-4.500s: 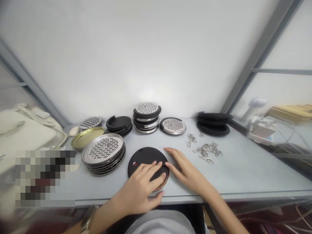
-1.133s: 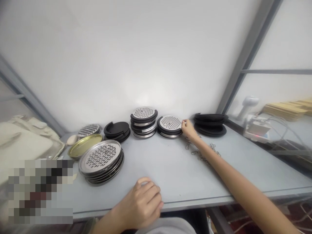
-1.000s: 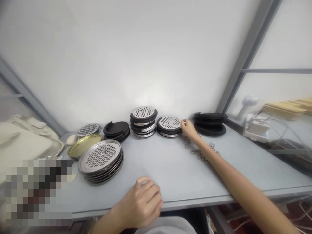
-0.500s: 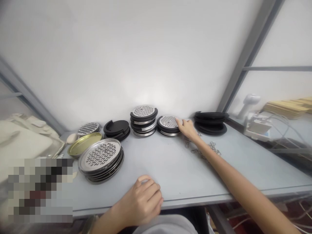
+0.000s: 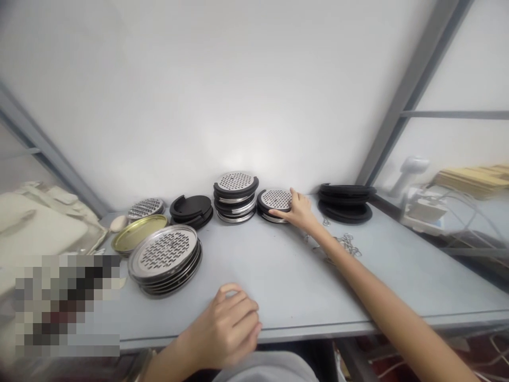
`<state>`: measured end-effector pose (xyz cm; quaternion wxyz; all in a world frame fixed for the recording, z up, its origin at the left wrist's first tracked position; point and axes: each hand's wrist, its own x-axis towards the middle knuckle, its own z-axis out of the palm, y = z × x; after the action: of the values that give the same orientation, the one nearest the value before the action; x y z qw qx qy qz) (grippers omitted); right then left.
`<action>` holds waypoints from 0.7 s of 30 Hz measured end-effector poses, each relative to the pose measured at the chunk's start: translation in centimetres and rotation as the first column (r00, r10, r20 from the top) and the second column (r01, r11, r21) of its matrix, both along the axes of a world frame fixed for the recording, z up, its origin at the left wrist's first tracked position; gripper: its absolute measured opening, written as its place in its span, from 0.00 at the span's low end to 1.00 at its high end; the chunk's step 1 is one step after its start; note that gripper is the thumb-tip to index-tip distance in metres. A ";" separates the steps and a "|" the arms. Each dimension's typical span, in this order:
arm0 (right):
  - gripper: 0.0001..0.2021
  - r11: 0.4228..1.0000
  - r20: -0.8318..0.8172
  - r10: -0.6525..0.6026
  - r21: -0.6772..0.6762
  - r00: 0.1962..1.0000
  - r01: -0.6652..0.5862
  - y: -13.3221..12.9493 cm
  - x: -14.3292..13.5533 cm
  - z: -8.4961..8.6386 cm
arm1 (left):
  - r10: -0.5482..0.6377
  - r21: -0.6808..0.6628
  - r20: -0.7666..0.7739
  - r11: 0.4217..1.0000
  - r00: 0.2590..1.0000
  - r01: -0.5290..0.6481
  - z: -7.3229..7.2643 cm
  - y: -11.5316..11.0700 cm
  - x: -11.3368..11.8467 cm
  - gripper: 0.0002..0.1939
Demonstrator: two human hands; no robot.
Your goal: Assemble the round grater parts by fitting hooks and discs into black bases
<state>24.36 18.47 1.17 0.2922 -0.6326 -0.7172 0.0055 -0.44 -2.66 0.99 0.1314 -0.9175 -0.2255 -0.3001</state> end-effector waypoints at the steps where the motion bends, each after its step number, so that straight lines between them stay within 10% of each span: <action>1: 0.52 1.000 0.000 0.006 0.003 1.000 -0.006 0.0 0.1 0.0 | 0.013 -0.021 0.021 1.000 1.000 -0.013 0.5 0.0 -0.3 0.08; 9: 0.49 0.995 0.007 0.012 0.102 1.000 -0.013 -0.6 0.2 -0.2 | 0.432 -0.141 0.169 0.900 0.886 -0.412 6.3 1.0 -9.3 0.07; 16: 0.38 0.979 -0.028 0.104 0.181 0.994 -0.097 -1.7 -0.9 0.9 | 0.920 -0.388 -0.104 0.313 0.379 -0.867 7.2 5.6 -23.7 0.15; 21: 0.30 0.976 -0.066 0.151 0.170 0.986 -0.138 -1.8 -0.9 0.9 | 0.949 -0.415 -0.222 0.118 0.226 -0.902 6.0 7.5 -27.5 0.17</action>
<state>23.50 16.64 2.09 0.3702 -0.5517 -0.7473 -0.0076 -27.95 4.87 6.96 0.0550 -0.5612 -0.8150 -0.1337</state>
